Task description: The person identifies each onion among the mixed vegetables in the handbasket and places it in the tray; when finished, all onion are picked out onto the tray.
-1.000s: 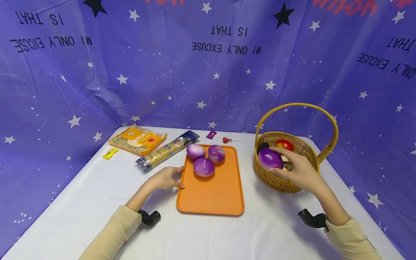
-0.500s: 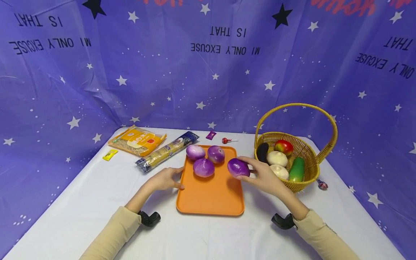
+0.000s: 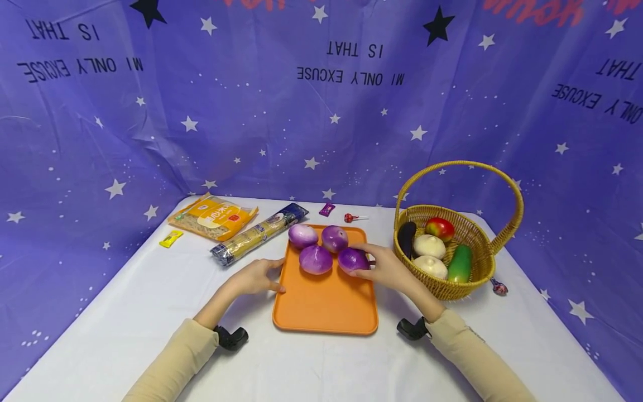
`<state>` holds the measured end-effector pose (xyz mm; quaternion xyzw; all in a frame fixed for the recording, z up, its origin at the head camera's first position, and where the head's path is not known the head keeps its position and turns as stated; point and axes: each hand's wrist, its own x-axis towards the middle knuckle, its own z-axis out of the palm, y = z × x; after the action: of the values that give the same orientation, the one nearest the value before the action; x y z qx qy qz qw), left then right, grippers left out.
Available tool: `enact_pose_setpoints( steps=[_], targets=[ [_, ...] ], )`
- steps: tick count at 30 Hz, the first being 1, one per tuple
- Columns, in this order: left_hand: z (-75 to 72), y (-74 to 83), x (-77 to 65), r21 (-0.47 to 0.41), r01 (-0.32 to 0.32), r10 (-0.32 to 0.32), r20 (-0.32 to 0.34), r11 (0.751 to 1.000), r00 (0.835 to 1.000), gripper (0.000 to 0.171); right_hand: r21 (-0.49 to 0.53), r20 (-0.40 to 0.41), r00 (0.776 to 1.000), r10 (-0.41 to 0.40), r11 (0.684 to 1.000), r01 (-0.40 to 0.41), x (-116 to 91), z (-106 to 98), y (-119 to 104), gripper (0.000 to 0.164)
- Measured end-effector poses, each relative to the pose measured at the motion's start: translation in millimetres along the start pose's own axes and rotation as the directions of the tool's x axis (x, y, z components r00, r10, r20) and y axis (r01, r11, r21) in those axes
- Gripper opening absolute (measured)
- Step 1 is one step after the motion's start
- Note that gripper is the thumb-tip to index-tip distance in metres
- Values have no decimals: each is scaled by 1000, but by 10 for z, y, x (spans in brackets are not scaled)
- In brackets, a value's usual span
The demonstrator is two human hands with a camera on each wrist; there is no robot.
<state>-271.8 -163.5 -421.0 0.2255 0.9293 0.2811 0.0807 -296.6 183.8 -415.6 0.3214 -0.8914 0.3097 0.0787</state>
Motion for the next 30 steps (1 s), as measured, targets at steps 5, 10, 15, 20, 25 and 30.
enact_pose_setpoints(
  steps=[5, 10, 15, 20, 25, 30],
  targets=[
    [3, 4, -2, 2, -4, 4, 2, 1000, 1000, 80, -20, 5, 1000, -12, 1000, 12, 40, 35, 42, 62],
    [7, -6, 13, -9, 23, -23, 7, 1000, 1000, 80, -13, 20, 1000, -12, 1000, 12, 49, 35, 40, 69],
    [5, -12, 18, -4, 25, -25, 5, 1000, 1000, 80, -4, 34, 999, -1, 1000, 1, 34, 21, 25, 70],
    [-1, -4, 9, -2, 19, -19, 5, 1000, 1000, 80, -16, 35, 999, -17, 1000, 18, 22, 40, 23, 63],
    [2, -12, 14, 4, 16, -16, 6, 1000, 1000, 80, -1, 29, 999, -21, 1000, 21, 10, 50, 10, 66],
    [-2, 0, 9, 0, 19, -19, 3, 1000, 1000, 80, -2, 41, 999, -17, 1000, 17, 9, 32, -20, 67]
  ],
)
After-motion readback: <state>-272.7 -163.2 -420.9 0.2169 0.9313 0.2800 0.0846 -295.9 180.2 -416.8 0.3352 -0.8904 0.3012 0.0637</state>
